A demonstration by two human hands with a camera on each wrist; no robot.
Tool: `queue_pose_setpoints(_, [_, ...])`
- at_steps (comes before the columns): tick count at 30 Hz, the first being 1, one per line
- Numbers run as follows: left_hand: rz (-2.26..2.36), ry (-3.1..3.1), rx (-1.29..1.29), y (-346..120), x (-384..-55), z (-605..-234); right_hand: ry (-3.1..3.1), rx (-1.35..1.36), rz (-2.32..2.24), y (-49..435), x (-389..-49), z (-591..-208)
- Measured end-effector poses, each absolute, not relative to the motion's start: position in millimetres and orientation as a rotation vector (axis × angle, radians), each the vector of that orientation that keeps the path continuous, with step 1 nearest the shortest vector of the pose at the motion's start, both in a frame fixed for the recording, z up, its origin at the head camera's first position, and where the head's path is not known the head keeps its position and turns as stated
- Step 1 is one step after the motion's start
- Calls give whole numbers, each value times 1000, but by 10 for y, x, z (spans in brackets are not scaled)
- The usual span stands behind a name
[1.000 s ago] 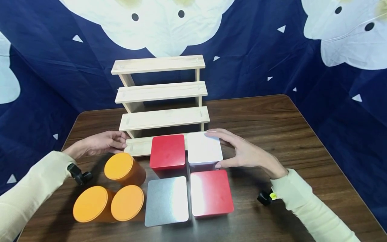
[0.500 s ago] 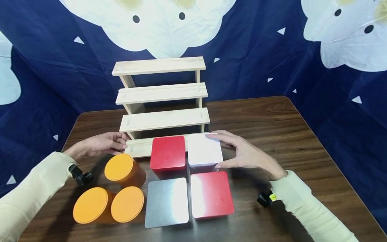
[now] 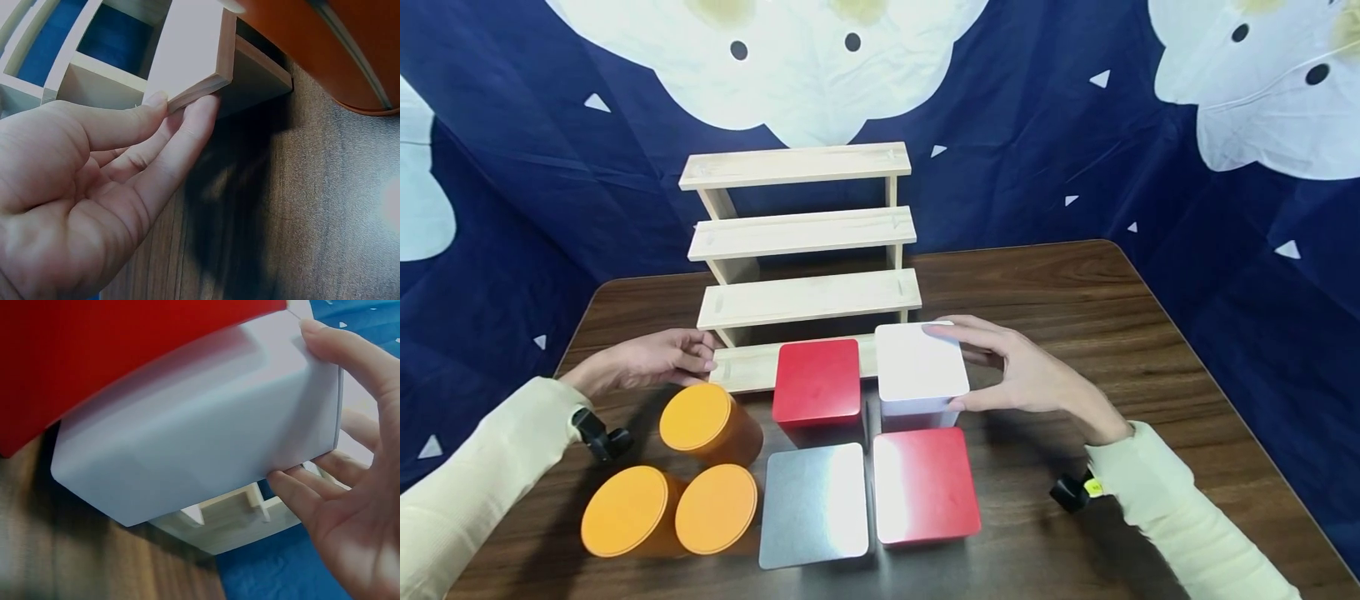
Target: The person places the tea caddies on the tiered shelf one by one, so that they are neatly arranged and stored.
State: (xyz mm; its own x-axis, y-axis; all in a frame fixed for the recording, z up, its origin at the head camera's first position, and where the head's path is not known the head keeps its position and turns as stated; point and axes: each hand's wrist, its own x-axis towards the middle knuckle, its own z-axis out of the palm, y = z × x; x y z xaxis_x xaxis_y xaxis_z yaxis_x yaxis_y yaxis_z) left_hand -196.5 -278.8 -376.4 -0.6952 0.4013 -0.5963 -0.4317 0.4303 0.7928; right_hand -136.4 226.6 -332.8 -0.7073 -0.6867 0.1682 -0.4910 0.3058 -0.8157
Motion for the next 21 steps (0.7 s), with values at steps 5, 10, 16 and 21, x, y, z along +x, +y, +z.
queue_pose_setpoints(5, [1357,1905,-19,-2781,-1965,-3753,2351,-1150,-1364,2322,-1389,-3187])
queue_pose_setpoints(10, [1352,1912,-10,-2776,-1967,-3749,2375,-1163,-1332,2364,-1413,-3015])
queue_pose_setpoints(16, [1354,1910,-4,-2784,-1962,-3755,2392,-1183,-1318,2382,-1435,-2761])
queue_pose_setpoints(21, [1361,1902,-11,-2796,-1962,-3770,2323,-1254,-1378,2350,-1496,-2552])
